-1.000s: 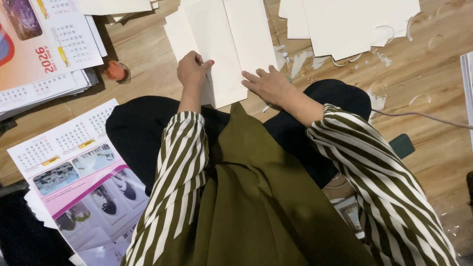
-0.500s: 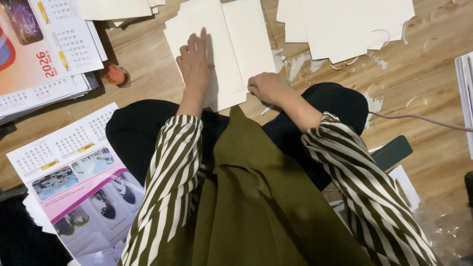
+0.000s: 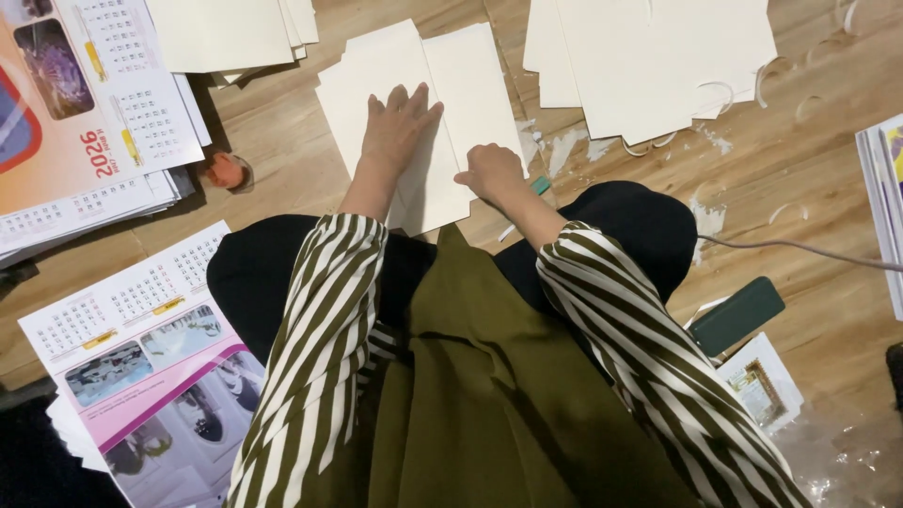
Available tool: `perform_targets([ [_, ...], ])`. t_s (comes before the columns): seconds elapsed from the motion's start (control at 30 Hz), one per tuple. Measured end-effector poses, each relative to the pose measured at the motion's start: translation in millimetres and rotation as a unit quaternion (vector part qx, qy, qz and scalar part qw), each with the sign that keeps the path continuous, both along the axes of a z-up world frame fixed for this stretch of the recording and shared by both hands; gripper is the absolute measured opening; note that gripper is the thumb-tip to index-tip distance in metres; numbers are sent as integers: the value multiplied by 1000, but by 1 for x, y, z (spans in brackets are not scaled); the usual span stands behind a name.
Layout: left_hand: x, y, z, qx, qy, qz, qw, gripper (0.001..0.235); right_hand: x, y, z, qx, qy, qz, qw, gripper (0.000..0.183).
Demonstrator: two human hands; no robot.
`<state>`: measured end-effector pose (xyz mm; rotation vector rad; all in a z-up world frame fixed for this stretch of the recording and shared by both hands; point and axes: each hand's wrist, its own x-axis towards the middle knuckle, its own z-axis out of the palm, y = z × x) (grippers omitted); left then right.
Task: Folding paper sheets into envelopes and stacking them on the floor.
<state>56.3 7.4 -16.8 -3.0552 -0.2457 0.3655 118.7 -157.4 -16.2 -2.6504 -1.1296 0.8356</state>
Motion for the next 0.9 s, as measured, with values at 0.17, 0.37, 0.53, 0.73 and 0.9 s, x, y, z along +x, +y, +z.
perform_targets([
  [0.17,2,1,7,9,23,-5,1000,63,0,6,7,1,15,-40,999,29],
  [0.37,5,8,-5,-13,56,-12,998,69,9,24,18,60,40,-115,991,28],
  [0.53,16,13,-7,-56,95,6,994,78,36,49,11,97,74,-172,977,29],
  [0.73,13,10,6,-93,109,27,989,83,58,72,3,127,59,-182,973,30],
  [0.9,4,14,-26,-61,-37,-6,997,48,79,94,-7,154,9,-205,967,26],
])
